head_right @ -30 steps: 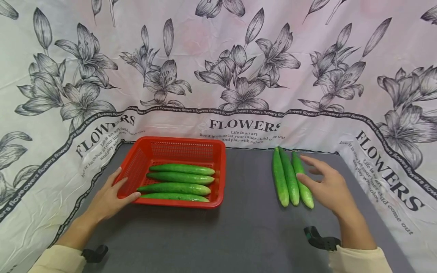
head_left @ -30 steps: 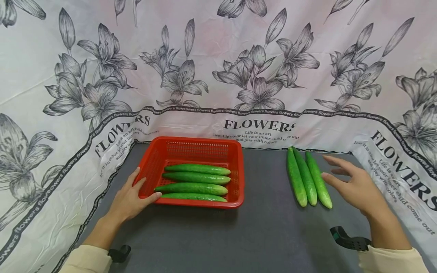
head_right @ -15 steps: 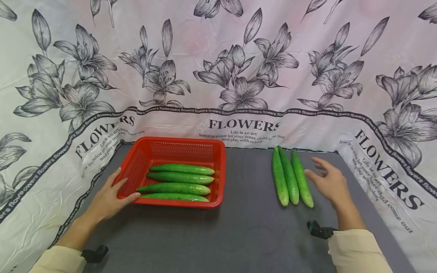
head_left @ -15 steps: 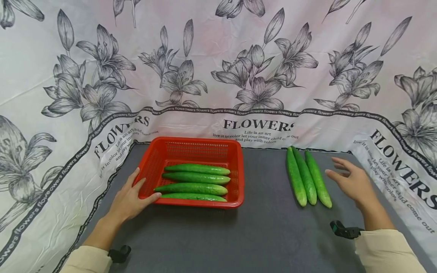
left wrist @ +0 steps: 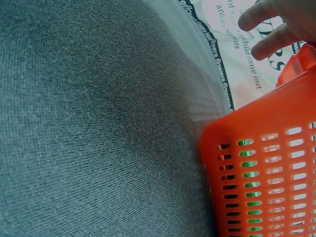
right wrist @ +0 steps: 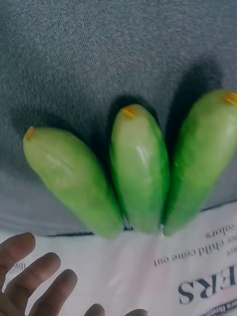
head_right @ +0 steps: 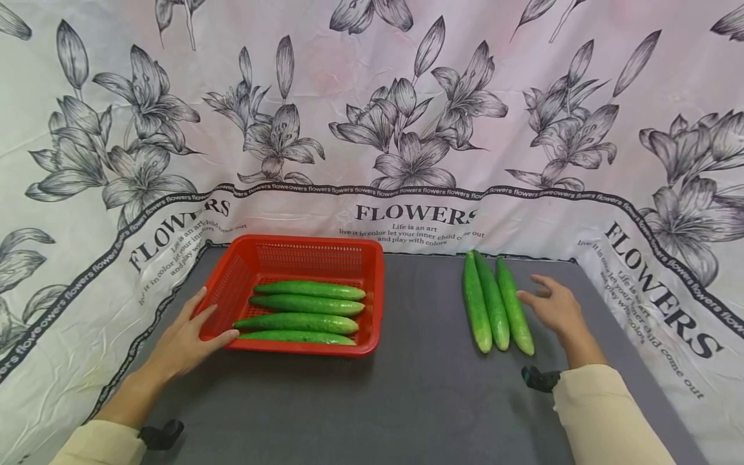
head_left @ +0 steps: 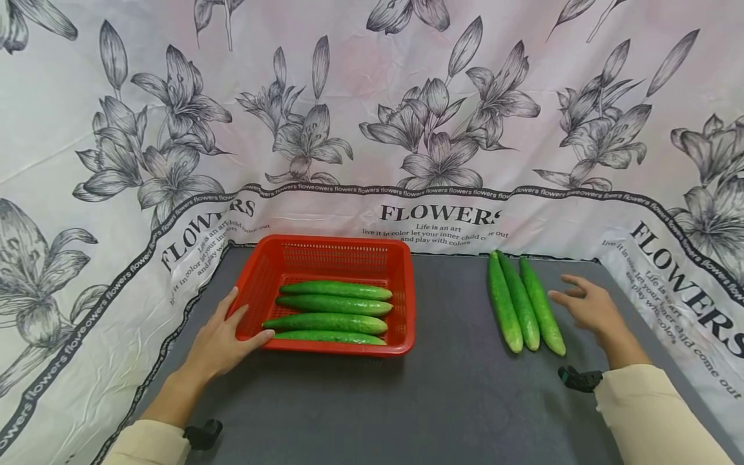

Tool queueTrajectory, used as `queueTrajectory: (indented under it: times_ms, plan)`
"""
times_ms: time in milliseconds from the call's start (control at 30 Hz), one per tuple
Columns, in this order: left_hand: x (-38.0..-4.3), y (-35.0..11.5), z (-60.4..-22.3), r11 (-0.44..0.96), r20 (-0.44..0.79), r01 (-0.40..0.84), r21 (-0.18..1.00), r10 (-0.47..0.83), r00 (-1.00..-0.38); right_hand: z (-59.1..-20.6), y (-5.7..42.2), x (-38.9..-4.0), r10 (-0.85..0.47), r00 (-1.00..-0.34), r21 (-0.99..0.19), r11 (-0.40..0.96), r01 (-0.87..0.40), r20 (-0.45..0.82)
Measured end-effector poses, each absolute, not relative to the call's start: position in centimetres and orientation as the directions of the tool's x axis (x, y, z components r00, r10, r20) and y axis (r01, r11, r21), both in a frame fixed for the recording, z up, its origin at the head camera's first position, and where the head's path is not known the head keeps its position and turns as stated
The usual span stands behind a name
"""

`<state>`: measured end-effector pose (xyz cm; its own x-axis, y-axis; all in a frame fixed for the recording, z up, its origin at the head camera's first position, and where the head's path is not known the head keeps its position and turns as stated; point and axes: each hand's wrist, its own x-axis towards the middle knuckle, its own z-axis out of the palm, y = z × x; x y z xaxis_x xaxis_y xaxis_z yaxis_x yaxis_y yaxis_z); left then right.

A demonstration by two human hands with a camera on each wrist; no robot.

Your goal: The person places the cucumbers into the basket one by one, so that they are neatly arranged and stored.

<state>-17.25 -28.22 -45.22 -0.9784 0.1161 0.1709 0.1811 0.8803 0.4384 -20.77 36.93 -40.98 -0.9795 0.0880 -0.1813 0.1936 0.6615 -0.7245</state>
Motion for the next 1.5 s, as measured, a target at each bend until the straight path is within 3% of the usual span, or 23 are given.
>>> queueTrajectory:
  times_ms: [1133,1500]
  plan:
    - [-17.3,-28.2,-45.4,0.882,0.178,0.182,0.435,0.114,-0.977,-44.6,37.9,-23.8,0.131,-0.914,-0.697,0.608,0.381,-0.385]
    - [-17.3,-28.3,-45.5,0.880,0.177,0.175,0.442,0.106,-0.978,-45.5,37.8,-24.0,0.150,-0.920,-0.668,0.646,0.368,-0.362]
